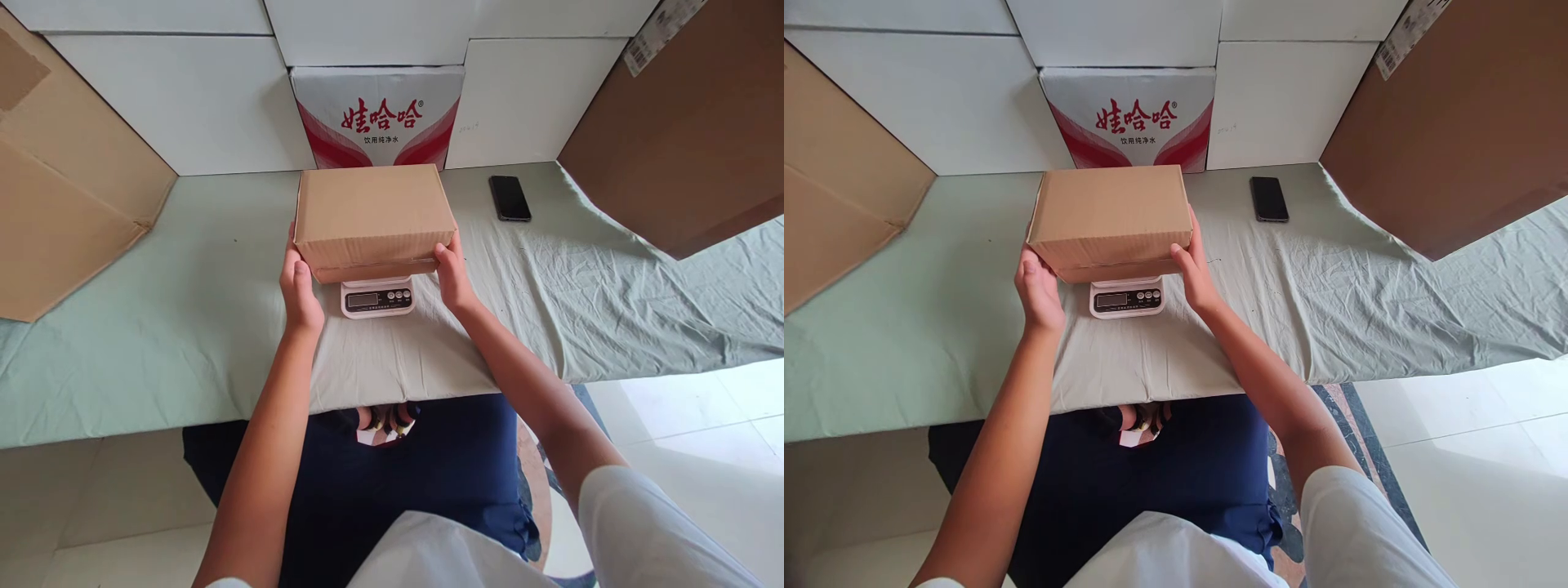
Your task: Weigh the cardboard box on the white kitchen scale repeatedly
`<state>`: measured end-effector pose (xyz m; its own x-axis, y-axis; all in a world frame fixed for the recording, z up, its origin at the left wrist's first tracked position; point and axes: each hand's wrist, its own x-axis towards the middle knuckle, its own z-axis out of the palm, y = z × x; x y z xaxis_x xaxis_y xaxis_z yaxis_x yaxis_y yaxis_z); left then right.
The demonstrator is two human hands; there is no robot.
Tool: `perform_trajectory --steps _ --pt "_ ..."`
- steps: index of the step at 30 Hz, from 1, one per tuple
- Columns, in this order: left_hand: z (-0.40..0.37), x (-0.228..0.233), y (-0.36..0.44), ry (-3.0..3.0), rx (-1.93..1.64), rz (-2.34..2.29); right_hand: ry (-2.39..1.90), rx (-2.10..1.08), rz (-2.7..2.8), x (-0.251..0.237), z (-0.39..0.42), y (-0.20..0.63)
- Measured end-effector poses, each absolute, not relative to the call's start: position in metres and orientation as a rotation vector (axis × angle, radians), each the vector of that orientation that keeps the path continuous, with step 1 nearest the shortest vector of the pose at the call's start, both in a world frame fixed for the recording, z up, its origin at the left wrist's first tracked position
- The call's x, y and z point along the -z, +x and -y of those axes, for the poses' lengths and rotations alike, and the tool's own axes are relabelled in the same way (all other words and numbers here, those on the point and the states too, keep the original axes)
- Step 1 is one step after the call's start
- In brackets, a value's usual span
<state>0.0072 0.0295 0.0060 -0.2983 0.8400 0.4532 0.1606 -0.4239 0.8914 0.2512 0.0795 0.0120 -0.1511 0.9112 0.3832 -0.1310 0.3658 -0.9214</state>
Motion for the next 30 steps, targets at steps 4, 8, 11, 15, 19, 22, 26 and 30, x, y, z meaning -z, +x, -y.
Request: perform_trajectory --steps 4,8,11,15,19,22,26,30 --pt "-0.03 -0.011 0.002 1.488 -1.884 -1.246 -0.765 -1.047 1.405 -0.013 -0.084 0.256" --pt "-0.028 -0.02 -0.018 1.27 -2.083 -1.301 -0.809 -0.921 1.279 -0.02 -0.095 0.276" --pt "-0.026 -0.025 -0.028 1.108 -2.096 -1.325 -0.869 -0.932 1.134 -0.026 -0.105 0.293" --pt "-0.027 -0.025 -0.023 1.116 -2.033 -1.345 -0.86 -0.973 1.016 -0.027 -0.11 0.301" --pt "-0.028 -0.023 -0.015 1.177 -1.99 -1.385 -0.806 -0.975 1.002 -0.025 -0.105 0.292" --pt "-0.03 -0.021 -0.014 1.17 -1.973 -1.375 -0.79 -0.984 1.023 -0.023 -0.102 0.285" --pt "-0.03 -0.021 -0.013 1.163 -1.976 -1.336 -0.772 -1.013 1.048 -0.019 -0.101 0.282" --pt "-0.029 -0.023 -0.01 1.159 -1.993 -1.281 -0.764 -1.032 1.08 -0.016 -0.101 0.28"
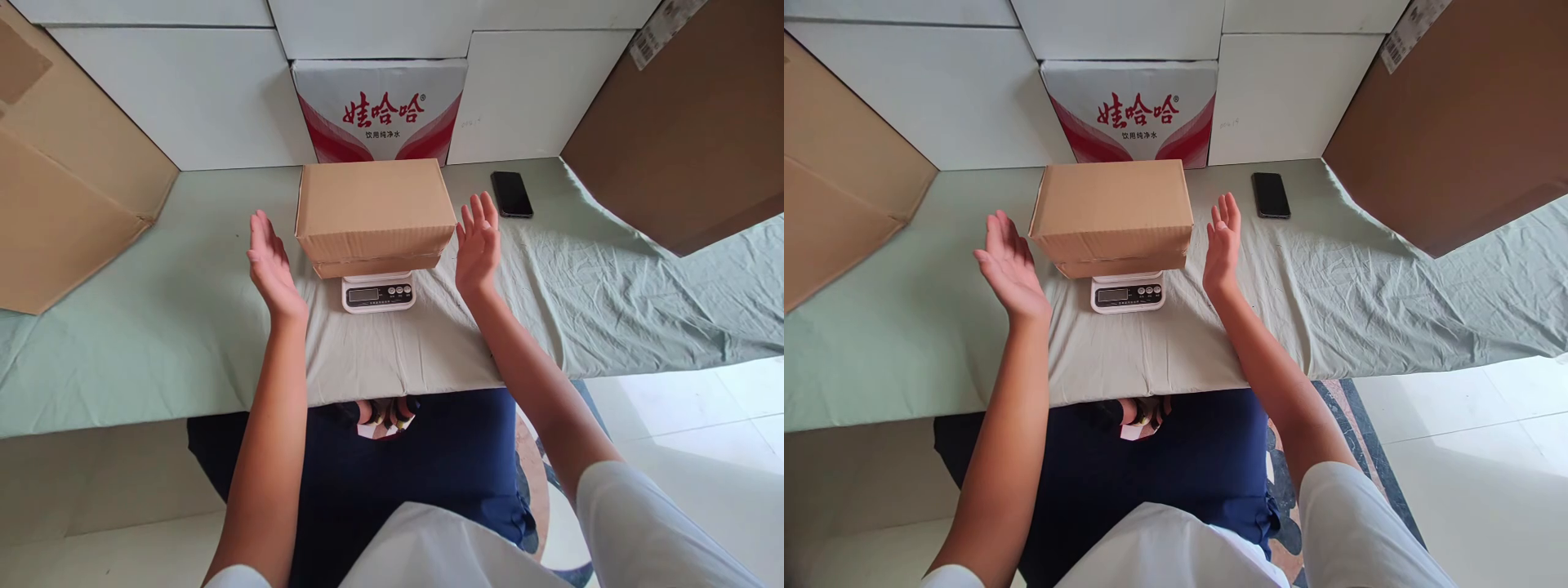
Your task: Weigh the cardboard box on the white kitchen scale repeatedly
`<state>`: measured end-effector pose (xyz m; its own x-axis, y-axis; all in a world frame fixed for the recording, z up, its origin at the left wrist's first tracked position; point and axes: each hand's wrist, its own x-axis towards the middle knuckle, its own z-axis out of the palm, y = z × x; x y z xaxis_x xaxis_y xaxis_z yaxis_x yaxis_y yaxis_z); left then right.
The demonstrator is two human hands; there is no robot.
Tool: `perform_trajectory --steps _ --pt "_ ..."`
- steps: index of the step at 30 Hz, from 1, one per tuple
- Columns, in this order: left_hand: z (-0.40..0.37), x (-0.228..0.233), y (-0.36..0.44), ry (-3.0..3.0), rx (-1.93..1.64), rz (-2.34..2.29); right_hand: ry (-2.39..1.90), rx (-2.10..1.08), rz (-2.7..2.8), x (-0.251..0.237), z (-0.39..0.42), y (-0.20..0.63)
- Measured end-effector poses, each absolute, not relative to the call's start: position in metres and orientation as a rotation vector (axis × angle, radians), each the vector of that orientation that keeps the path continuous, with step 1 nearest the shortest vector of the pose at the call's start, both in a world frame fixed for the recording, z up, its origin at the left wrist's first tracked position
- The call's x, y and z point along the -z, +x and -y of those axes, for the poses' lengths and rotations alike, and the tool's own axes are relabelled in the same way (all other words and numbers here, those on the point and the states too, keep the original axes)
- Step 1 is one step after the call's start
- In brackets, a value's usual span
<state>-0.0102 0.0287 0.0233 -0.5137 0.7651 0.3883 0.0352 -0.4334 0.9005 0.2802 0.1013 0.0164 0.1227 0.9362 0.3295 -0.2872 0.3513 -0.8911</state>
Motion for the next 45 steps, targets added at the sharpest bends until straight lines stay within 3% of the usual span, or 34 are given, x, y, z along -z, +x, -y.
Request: perform_trajectory --steps 15,31,40,45 --pt "-0.038 0.003 -0.029 1.308 -1.961 -1.17 -0.759 -1.037 1.155 -0.012 -0.103 0.281" --pt "-0.025 -0.017 0.01 1.439 -1.825 -1.075 -0.765 -1.095 1.33 -0.015 -0.08 0.249" --pt "-0.101 -0.054 -0.014 1.344 -1.822 -1.087 -0.717 -0.89 1.398 -0.058 -0.146 0.222" --pt "-0.165 -0.05 -0.017 1.266 -1.788 -1.127 -0.662 -0.923 1.296 -0.047 -0.198 0.212"
